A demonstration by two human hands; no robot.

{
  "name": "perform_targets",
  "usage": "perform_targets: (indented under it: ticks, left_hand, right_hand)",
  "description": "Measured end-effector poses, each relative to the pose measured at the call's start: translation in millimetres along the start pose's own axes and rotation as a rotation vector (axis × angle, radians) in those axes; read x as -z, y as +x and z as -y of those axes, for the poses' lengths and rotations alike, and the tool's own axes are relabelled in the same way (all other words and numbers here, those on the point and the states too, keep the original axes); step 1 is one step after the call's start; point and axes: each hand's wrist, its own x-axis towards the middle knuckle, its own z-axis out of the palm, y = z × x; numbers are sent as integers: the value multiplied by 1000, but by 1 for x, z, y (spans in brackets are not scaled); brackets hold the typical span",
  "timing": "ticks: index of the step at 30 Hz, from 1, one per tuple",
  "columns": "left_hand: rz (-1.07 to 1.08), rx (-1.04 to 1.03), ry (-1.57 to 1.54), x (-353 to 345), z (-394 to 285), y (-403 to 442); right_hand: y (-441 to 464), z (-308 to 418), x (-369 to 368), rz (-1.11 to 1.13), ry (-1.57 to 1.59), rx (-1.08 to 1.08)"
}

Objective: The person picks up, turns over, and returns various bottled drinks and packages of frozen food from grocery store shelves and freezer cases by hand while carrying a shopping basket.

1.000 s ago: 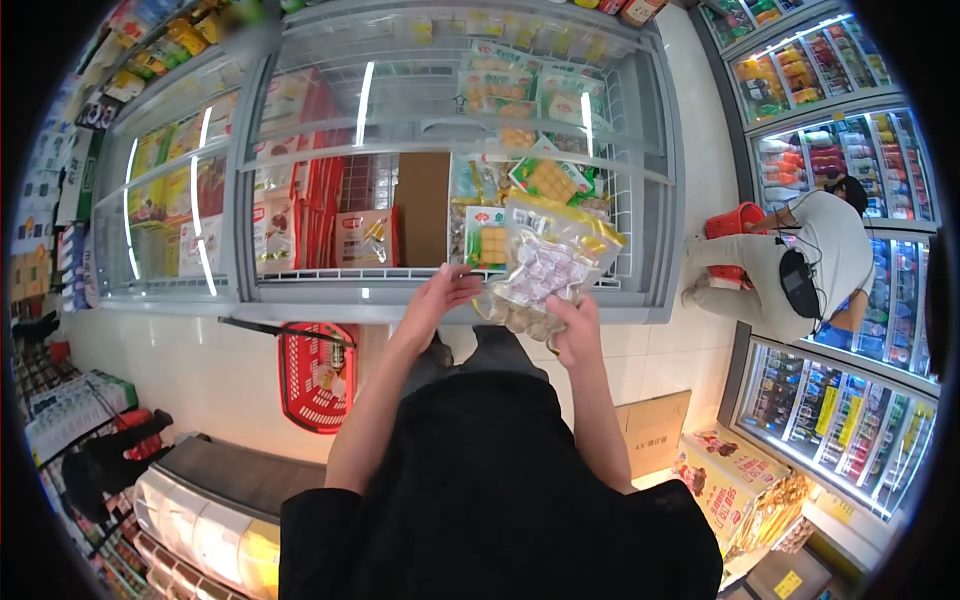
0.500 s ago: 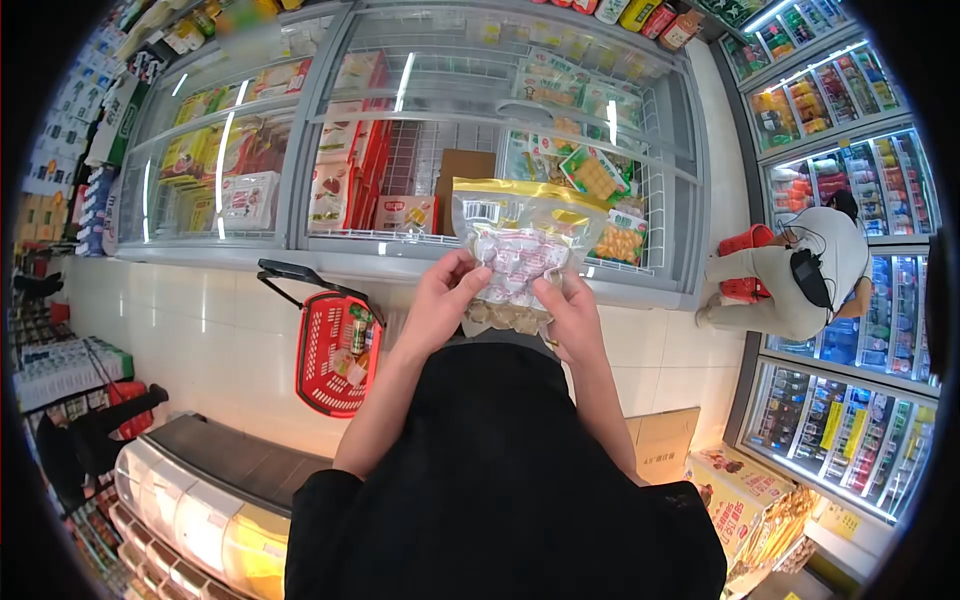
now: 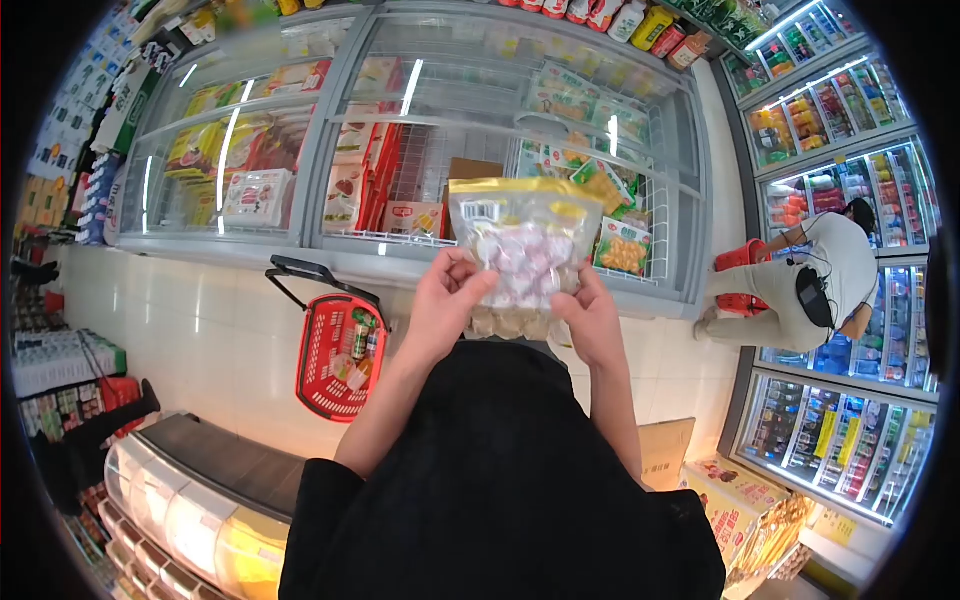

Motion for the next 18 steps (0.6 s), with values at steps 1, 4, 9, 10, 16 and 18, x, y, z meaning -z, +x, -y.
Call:
perform_targets:
  ticks: [1,4,9,10,16,18]
  left_hand:
    - [-1,6,1,1,1,0]
    - [-153,235,-286,-2,-4,5]
    - [-188,-2,-93,-2,3,8]
    - [-193,-1,-92,4,8,6]
    - [-270,-692,1246,40,18,-23]
    - [-174,-800,1264,35,11,-15]
  right_hand:
    - [1,0,3,16,157,-31]
    - [5,-13,-1,114,380,19]
    - [18,-21,-27,-148,317,27]
    - [20,-18,-27,-145,319,23]
    - [24,-6,-15,-296,378,-38]
    - [23,-3,-15,-257,212,-79]
